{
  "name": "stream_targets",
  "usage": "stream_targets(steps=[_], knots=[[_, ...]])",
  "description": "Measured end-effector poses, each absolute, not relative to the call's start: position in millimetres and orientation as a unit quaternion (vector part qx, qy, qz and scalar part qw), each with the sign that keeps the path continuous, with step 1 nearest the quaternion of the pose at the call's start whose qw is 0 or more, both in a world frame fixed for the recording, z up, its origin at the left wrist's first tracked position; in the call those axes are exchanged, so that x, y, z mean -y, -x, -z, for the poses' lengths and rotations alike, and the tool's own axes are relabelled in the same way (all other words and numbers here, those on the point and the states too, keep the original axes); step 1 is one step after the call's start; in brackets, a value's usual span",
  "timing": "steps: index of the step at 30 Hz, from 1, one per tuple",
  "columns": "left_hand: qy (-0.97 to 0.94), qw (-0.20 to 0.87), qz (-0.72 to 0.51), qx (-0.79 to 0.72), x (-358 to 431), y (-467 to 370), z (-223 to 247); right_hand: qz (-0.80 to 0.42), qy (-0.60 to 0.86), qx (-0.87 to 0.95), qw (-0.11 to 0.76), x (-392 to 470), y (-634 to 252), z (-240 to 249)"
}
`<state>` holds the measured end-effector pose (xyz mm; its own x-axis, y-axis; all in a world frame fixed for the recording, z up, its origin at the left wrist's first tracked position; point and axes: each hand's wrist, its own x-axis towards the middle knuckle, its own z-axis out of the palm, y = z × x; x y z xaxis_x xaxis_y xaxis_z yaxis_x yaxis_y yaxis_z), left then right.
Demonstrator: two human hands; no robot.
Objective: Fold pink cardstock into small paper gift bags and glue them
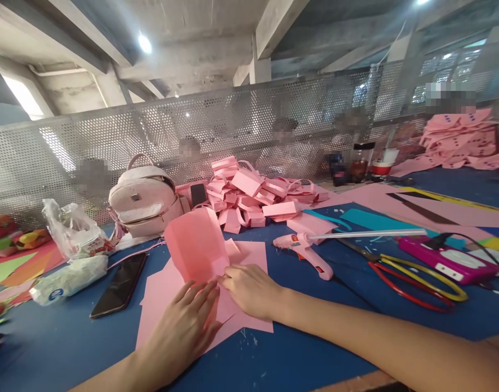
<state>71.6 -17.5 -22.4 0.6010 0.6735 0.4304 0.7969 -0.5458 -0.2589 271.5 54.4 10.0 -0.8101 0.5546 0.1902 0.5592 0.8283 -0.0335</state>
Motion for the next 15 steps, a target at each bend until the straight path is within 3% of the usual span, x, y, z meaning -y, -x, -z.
stream_targets(steps=[7, 15], knots=[[0.882, 0.135, 0.118, 0.435, 18, -66, 17, 0.001, 0.268, 0.944, 0.194, -61, -276, -10], [0.935, -0.047, 0.052, 0.348, -9, -23, -10, -0.170, 0.316, 0.743, 0.565, -70, -280, -14]])
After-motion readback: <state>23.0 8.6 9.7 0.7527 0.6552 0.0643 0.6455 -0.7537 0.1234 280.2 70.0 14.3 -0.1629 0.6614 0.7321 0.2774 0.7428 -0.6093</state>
